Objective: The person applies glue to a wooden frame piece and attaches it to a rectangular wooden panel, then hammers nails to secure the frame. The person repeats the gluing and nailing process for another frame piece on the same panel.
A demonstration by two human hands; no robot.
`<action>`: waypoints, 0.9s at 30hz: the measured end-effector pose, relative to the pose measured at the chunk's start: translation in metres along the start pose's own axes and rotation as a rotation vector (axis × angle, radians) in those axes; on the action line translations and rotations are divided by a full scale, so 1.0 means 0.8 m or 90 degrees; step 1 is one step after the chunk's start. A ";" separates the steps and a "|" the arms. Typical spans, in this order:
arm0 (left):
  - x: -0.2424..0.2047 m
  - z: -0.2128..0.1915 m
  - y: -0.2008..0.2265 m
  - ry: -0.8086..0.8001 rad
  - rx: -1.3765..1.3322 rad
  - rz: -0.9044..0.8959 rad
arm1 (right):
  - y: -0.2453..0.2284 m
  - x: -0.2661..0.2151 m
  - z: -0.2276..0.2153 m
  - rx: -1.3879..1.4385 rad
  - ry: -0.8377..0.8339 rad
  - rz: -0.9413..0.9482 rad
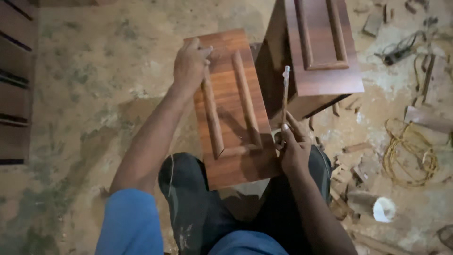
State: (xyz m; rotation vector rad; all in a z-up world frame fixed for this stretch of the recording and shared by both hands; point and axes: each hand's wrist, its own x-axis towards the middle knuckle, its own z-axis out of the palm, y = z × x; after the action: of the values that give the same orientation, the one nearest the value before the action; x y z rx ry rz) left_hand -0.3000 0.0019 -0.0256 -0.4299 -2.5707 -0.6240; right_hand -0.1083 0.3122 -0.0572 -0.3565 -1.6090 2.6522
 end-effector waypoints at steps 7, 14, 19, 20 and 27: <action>0.024 0.059 -0.025 -0.071 0.040 0.007 | -0.010 0.008 0.014 -0.038 0.048 0.048; 0.026 0.081 -0.028 -0.062 0.040 -0.006 | -0.008 0.008 0.014 -0.076 0.017 0.037; 0.028 0.085 -0.024 -0.090 0.046 0.006 | -0.012 0.009 0.015 -0.073 -0.003 0.031; 0.029 0.085 -0.022 -0.095 0.047 -0.009 | -0.013 0.008 0.016 -0.063 -0.010 0.034; 0.030 0.083 -0.019 -0.131 0.051 -0.015 | -0.014 0.010 0.018 -0.068 -0.007 0.045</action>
State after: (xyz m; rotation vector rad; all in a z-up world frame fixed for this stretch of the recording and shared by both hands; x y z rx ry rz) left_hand -0.3500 0.0266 -0.0713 -0.4588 -2.7878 -0.5052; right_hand -0.1199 0.3061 -0.0425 -0.4096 -1.7780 2.6286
